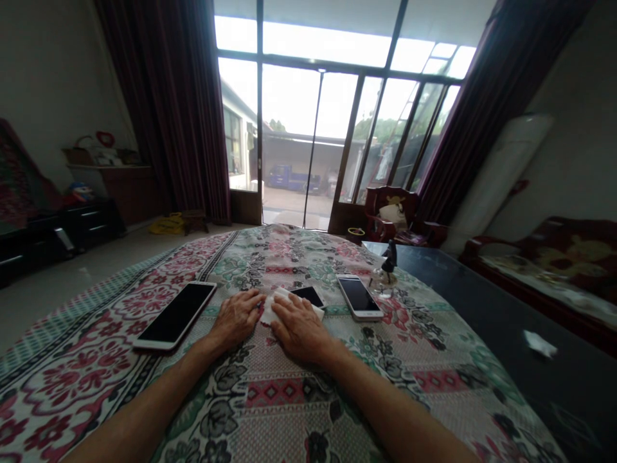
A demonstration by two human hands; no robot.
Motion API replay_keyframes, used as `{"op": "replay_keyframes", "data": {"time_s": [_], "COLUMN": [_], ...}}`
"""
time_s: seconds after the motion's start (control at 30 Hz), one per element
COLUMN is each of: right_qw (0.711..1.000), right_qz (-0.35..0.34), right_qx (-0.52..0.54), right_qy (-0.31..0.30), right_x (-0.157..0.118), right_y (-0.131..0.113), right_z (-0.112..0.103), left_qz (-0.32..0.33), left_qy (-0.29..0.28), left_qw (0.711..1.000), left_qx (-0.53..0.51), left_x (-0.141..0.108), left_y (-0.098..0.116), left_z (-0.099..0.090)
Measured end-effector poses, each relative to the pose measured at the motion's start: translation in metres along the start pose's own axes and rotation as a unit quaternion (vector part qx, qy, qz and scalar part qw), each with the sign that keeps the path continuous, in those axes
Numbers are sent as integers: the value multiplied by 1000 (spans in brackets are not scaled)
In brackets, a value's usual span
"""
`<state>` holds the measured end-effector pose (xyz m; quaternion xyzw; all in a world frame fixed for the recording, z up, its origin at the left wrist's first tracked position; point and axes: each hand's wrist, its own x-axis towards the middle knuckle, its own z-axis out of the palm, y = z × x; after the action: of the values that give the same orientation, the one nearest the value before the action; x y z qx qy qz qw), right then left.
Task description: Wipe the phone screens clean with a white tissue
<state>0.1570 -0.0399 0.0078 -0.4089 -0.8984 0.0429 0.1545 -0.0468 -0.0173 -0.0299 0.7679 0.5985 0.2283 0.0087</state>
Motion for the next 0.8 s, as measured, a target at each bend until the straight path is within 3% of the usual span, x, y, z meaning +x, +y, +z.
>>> {"op": "replay_keyframes", "data": {"time_s": [0.17, 0.4, 0.53, 0.63, 0.8], "right_qw": [1000, 994, 986, 991, 1000], "right_qz": [-10, 109, 156, 125, -5], "right_qx": [7, -24, -48, -44, -24], "right_qy": [7, 17, 19, 20, 19], "right_x": [8, 13, 10, 6, 3], "right_y": [15, 43, 42, 28, 0], "right_z": [-4, -9, -9, -6, -1], "left_qz": [-3, -13, -6, -7, -12], "left_qy": [-10, -22, -20, -19, -19], "left_qw": [1000, 1000, 1000, 1000, 1000], "left_qx": [-1, 0, -8, -10, 6], "left_x": [0, 0, 1, 1, 1], "left_y": [0, 2, 1, 1, 2], "left_z": [-1, -4, -3, -2, -2]}}
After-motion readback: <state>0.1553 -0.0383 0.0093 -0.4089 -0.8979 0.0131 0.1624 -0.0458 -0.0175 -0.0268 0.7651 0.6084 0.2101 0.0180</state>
